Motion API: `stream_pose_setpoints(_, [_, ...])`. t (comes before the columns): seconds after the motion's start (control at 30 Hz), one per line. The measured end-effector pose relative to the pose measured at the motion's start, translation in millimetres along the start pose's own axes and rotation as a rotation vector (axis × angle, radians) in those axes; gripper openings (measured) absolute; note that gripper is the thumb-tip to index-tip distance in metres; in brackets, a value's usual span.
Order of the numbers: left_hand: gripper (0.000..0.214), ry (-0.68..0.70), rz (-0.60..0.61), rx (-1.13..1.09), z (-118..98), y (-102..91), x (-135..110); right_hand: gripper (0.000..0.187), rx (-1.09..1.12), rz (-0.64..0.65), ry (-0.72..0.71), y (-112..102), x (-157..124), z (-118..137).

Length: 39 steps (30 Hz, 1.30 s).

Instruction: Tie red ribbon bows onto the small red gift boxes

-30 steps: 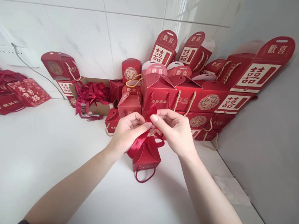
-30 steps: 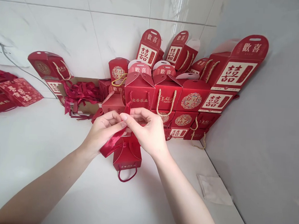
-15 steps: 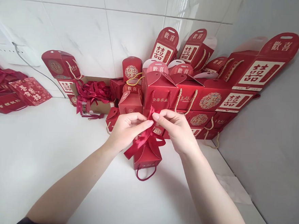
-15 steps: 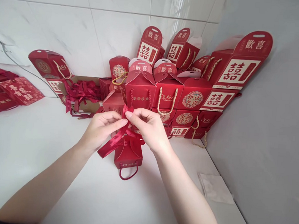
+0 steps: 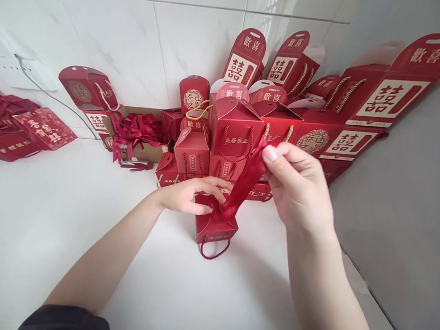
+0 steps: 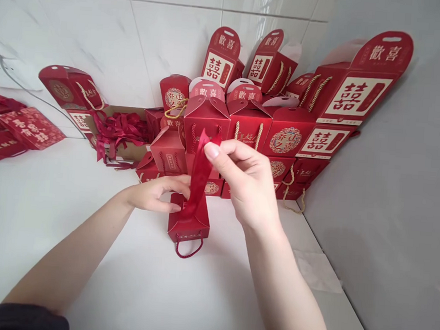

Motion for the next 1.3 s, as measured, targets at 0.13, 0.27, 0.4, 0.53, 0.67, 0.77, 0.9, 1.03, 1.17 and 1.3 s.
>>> stream_pose_setpoints(0.13, [0.07, -0.069, 0.118, -0.15, 22, 10.6, 2, 0.023, -0.08, -0.11, -0.131, -17, -3, 19])
stream_pose_setpoints(0.27, [0.077, -0.124, 0.204, -0.199, 31, 21.7, 3, 0.026, -0.112, -0.191, -0.2, -29, 1, 24])
stream_pose_setpoints(0.4, [0.067, -0.105, 0.183, -0.247, 34, 29.9, 9, 0.028, -0.122, -0.199, -0.181, -30, 2, 22])
stream_pose_setpoints(0.53, [0.039, -0.092, 0.065, -0.323, 40, 37.9, 19, 0.032, -0.247, -0.173, -0.137, -26, 1, 22])
stream_pose_setpoints(0.67, [0.025, -0.065, -0.021, -0.311, 43, 42.1, 25, 0.035, -0.283, -0.158, -0.159, -25, 0, 23])
stream_pose_setpoints(0.77, [0.02, -0.027, 0.002, -0.296, 40, 43.2, 26, 0.035, -0.288, -0.192, -0.156, -27, 0, 22])
stream_pose_setpoints(0.9, [0.016, 0.007, 0.029, -0.256, 39, 42.7, 26, 0.034, -0.274, -0.195, -0.131, -29, 1, 19])
stream_pose_setpoints(1.03, [0.019, 0.033, 0.013, -0.239, 42, 42.9, 27, 0.033, -0.254, -0.166, -0.123, -29, 1, 18])
stream_pose_setpoints(1.17, [0.016, 0.043, -0.036, -0.244, 49, 42.6, 28, 0.035, -0.308, -0.168, -0.149, -30, 1, 20])
stream_pose_setpoints(1.3, [0.014, 0.07, -0.076, -0.271, 51, 42.7, 29, 0.036, -0.301, -0.202, -0.195, -33, 0, 24])
Point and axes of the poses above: each hand's wrist, its own x-axis towards the middle knuckle, its own y-axis out of the palm, z = x × y, the point moved 6 cm from there along x, towards the middle knuckle, and after that the axes turned 6 degrees about -x, right-handed, at the moved point
